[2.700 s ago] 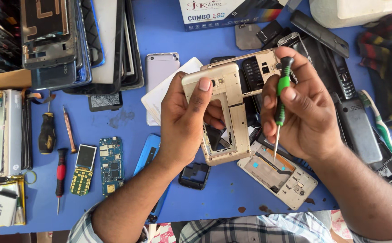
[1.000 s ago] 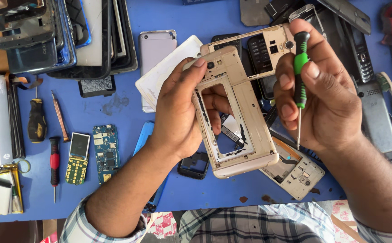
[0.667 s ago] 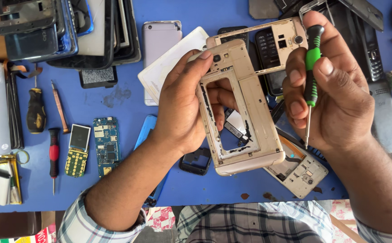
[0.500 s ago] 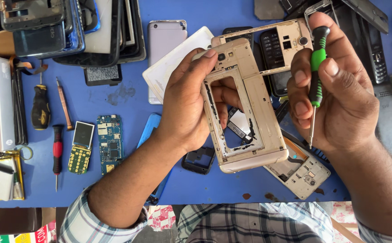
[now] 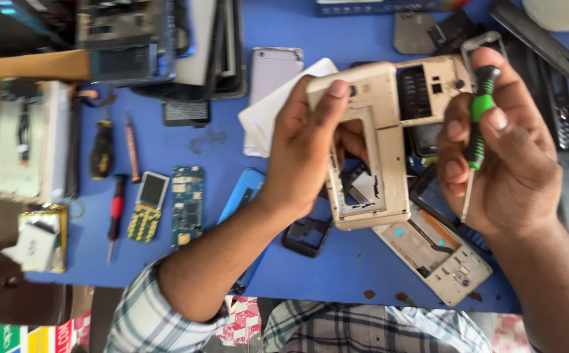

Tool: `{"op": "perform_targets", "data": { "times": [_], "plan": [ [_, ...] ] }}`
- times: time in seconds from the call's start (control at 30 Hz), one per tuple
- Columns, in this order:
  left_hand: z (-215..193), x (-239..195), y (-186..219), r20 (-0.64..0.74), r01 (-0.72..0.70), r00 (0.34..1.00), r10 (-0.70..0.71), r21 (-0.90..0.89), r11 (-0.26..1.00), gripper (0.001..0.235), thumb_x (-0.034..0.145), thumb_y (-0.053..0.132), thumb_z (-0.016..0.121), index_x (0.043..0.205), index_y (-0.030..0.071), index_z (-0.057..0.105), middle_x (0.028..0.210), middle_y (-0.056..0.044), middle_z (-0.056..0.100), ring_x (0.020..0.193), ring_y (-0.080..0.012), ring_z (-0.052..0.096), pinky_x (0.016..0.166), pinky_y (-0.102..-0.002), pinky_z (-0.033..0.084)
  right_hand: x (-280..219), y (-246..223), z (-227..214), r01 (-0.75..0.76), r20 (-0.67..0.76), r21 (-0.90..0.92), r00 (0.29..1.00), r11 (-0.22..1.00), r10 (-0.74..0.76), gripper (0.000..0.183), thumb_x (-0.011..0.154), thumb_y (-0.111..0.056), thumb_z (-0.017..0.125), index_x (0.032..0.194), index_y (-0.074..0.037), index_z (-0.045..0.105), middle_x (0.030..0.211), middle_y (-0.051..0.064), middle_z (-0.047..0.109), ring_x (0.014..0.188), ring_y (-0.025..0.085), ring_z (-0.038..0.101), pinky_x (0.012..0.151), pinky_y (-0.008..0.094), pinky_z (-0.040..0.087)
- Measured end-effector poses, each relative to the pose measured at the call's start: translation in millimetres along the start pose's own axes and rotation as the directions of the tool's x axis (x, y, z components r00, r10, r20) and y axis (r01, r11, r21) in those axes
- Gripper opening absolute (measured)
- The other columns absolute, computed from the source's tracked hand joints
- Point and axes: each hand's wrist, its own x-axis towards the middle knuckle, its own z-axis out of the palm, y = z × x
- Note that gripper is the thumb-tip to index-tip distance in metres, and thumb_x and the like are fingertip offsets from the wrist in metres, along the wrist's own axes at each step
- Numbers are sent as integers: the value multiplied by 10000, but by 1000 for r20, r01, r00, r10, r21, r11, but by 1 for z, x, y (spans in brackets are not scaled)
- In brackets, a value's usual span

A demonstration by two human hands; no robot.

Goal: The person disassembles a gold-colored smartphone using a screwdriver, removes the back cover, and manipulates internal components. They then handle a white phone back cover and a black battery, placing them on the workbench among other disassembled parts.

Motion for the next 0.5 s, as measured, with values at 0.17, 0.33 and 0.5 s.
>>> {"op": "perform_targets", "data": {
  "times": [0.17, 0.33, 0.5],
  "plan": [
    [-3, 8, 14, 64, -157, 987, 149, 143, 977, 333, 1153, 321, 556, 1132, -4, 484, 910, -141, 691, 688, -175, 716, 631, -320, 608, -5, 3, -8, -5, -17, -28, 1000, 1000, 5, 352, 1129, -117, 626, 1438, -79, 463, 963, 121, 600, 693, 171, 651, 582, 243, 554],
    [2, 10, 57, 93, -258, 965, 246, 160, 953, 324, 1141, 307, 578, 1158, -11, 522, 935, -141, 700, 737, -174, 733, 572, -306, 609, -3, 13, -30, 54, 69, -51, 996, 997, -50, 256, 1180, -99, 598, 1407, -70, 483, 987, 106, 615, 760, 152, 672, 640, 222, 579],
    [2, -27, 133, 145, -409, 912, 383, 297, 863, 349, 1127, 327, 632, 1269, 32, 512, 1079, -66, 696, 871, -124, 739, 624, -293, 644, 3, 19, -43, 19, 60, 40, 998, 999, -21, 238, 1229, -161, 578, 1435, -121, 466, 960, 71, 612, 795, 133, 706, 699, 223, 628]
  ]
}}
